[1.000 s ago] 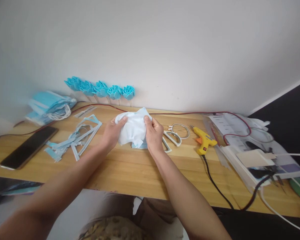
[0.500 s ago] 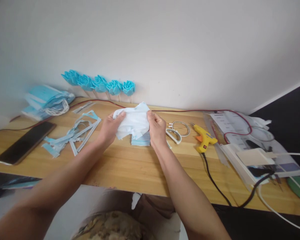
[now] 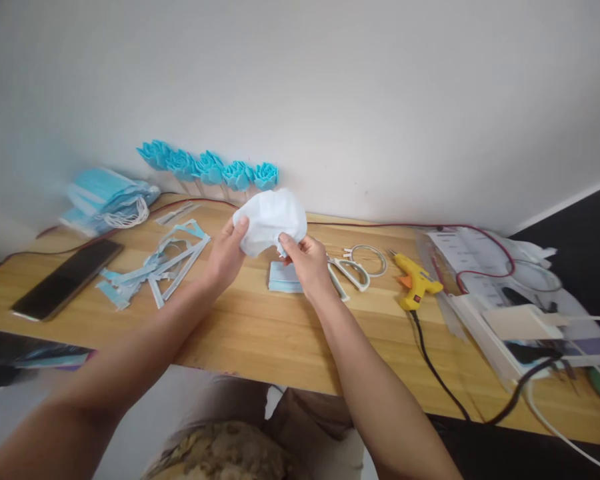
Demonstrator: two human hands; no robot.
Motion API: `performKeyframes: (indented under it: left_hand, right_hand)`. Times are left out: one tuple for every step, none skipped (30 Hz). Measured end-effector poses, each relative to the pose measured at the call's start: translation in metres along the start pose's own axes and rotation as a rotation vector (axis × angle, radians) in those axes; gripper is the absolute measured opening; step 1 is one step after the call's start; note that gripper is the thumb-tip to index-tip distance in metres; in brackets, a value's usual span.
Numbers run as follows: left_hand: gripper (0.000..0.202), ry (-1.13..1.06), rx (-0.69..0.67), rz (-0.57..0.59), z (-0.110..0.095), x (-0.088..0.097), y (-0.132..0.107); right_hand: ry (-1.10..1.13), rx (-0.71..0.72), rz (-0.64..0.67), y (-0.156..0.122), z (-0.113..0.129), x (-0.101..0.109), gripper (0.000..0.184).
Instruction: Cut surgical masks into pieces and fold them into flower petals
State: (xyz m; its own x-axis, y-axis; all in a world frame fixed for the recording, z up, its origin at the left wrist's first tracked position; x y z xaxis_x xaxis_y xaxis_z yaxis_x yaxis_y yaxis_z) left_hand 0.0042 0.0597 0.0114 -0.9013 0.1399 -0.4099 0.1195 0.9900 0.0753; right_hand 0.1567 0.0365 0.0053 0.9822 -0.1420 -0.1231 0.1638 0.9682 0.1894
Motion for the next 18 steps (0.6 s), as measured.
performKeyframes:
  left_hand:
    - [0.055,0.01,0.0,0.043,0.001,-0.003,-0.001]
    - [0.055,0.033,-0.003,0.069,0.001,-0.005,-0.002]
    - [0.055,0.063,-0.006,0.079,0.001,-0.006,-0.003]
    - [0.056,0.097,-0.002,0.082,0.001,-0.008,-0.004]
    - [0.057,0.13,0.002,0.077,0.001,-0.008,-0.005]
    - [0.057,0.156,0.004,0.071,0.001,-0.009,-0.006]
    - [0.055,0.173,0.007,0.069,0.001,-0.009,-0.006]
    - [0.052,0.177,0.007,0.068,0.001,-0.009,-0.006]
    - [0.048,0.171,0.005,0.07,0.001,-0.009,-0.006]
    - [0.044,0.16,0.0,0.072,0.001,-0.008,-0.006]
    - [0.042,0.148,-0.009,0.075,0.001,-0.008,-0.005]
    - [0.041,0.137,-0.018,0.079,0.001,-0.008,-0.004]
    - [0.041,0.126,-0.026,0.081,0.001,-0.007,-0.004]
    - [0.041,0.117,-0.032,0.082,0.0,-0.007,-0.004]
    - [0.042,0.111,-0.035,0.082,-0.001,-0.007,-0.003]
    - [0.044,0.109,-0.035,0.08,-0.001,-0.007,-0.003]
    - [0.046,0.112,-0.035,0.078,-0.002,-0.006,-0.003]
    - [0.047,0.118,-0.035,0.075,-0.003,-0.006,-0.003]
  right_hand:
    - [0.018,0.01,-0.028,0.001,0.001,0.001,0.038]
    - [0.034,0.015,-0.054,0.001,0.002,0.002,0.039]
    - [0.047,0.017,-0.076,0.002,0.002,0.003,0.039]
    - [0.057,0.017,-0.095,0.002,0.002,0.004,0.04]
    - [0.062,0.017,-0.109,0.003,0.002,0.005,0.04]
    - [0.063,0.016,-0.118,0.003,0.001,0.005,0.04]
    - [0.06,0.016,-0.122,0.003,0.001,0.006,0.04]
    - [0.055,0.017,-0.121,0.003,0.0,0.006,0.04]
    - [0.05,0.02,-0.12,0.004,-0.001,0.005,0.039]
    - [0.045,0.026,-0.119,0.004,-0.001,0.005,0.039]
    - [0.04,0.035,-0.119,0.004,-0.001,0.005,0.038]
    - [0.036,0.048,-0.124,0.004,-0.001,0.005,0.038]
    - [0.032,0.062,-0.133,0.005,-0.001,0.006,0.037]
    - [0.03,0.076,-0.146,0.005,0.0,0.007,0.037]
    - [0.029,0.089,-0.16,0.005,0.0,0.008,0.037]
    - [0.029,0.1,-0.173,0.006,0.001,0.009,0.037]
    - [0.03,0.108,-0.182,0.006,0.001,0.011,0.037]
    - [0.032,0.113,-0.188,0.007,0.0,0.012,0.036]
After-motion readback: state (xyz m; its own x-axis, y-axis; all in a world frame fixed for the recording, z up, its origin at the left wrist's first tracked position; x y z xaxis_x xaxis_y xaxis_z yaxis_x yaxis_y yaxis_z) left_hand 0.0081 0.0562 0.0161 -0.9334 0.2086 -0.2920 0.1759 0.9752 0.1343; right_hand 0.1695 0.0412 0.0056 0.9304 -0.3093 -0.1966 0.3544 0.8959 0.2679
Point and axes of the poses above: each hand's wrist, its own y-axis towards the middle knuckle, its own x-axis out of the back of the hand, z = x × y, the point moved 4 cm from there along y, towards the middle knuckle, and after that the axes turned 6 degrees about x, right-handed, at the moved point
